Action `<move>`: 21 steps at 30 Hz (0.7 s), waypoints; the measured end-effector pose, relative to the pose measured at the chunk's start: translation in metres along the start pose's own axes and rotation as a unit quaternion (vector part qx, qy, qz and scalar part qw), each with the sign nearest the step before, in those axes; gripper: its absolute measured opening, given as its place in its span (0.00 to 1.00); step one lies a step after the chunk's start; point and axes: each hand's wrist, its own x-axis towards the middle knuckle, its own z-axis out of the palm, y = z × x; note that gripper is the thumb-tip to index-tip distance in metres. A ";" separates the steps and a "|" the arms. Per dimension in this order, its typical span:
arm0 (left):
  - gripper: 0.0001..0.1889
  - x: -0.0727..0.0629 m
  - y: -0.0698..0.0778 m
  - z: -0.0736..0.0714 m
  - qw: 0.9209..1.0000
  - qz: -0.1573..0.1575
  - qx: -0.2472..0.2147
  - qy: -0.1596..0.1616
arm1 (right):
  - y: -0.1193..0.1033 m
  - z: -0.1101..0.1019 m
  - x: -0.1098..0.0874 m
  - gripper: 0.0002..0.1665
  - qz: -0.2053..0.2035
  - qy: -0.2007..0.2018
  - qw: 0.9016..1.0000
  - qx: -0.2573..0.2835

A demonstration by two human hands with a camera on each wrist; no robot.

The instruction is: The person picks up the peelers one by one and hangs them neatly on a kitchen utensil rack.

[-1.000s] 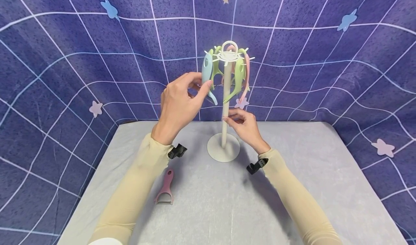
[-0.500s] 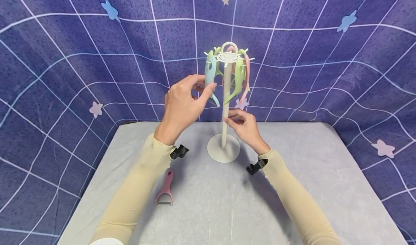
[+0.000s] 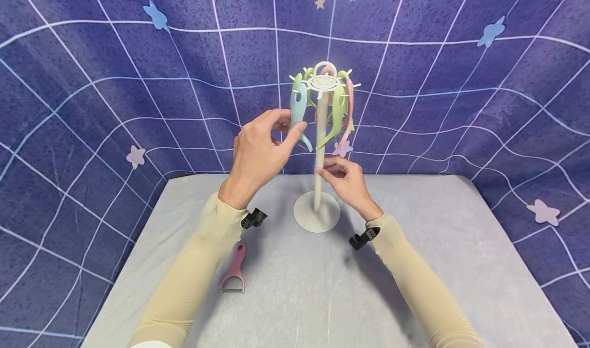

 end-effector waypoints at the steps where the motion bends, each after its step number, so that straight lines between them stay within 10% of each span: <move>1: 0.18 0.000 0.000 0.000 1.000 -0.002 0.000 -0.001 | 0.000 0.000 0.000 0.12 0.000 0.000 1.000 0.000; 21: 0.18 -0.024 -0.014 -0.002 1.000 -0.014 -0.008 0.010 | 0.001 0.001 -0.001 0.11 0.002 0.002 1.000 0.013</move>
